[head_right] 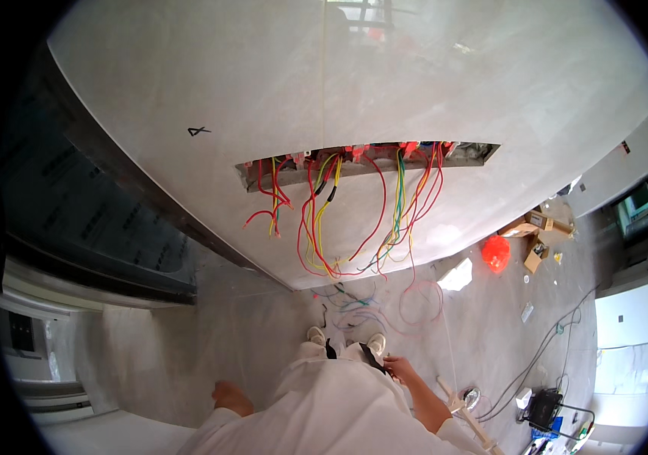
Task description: The person organizes and secures electrical wires inside a wall-mounted junction box. They use electrical tape to wrap wire connections and a tool to strip wire ends, working methodically on the exposed wiring.
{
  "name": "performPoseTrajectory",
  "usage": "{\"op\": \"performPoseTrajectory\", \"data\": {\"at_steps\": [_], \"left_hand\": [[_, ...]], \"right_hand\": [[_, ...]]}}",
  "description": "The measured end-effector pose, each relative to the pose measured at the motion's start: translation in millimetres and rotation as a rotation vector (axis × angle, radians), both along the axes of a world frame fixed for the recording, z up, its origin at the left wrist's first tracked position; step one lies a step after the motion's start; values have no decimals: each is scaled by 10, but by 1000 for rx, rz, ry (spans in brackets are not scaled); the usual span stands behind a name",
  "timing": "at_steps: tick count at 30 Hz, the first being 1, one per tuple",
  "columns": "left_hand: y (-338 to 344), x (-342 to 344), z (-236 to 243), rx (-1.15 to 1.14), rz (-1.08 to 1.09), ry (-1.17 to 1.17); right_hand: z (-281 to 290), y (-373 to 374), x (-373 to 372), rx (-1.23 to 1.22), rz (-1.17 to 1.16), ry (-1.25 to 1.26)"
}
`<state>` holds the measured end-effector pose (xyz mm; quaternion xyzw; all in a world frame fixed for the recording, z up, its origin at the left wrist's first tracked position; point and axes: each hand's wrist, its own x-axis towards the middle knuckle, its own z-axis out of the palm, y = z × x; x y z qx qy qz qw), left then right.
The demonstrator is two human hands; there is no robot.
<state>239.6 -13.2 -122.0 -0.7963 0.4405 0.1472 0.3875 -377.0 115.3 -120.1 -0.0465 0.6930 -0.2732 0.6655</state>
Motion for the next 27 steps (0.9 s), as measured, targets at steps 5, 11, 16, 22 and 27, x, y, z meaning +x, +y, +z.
{"op": "performPoseTrajectory", "data": {"at_steps": [5,11,16,22,27], "left_hand": [[-746,-394,-463,-17,-164,27],[-1755,-1968,267,-905,282,1424],[-2106,-3155,2471,-1026,-128,1790],[-2247,-3877,3286,-1276,-213,1751],[-2365,-3841,3228,-1043,184,2058]], "right_hand": [[260,-221,235,28,73,261],[440,-370,182,-62,87,326],[496,-267,85,-130,108,406],[666,-204,-122,-151,308,632],[1010,-360,-423,-372,163,715]]}}
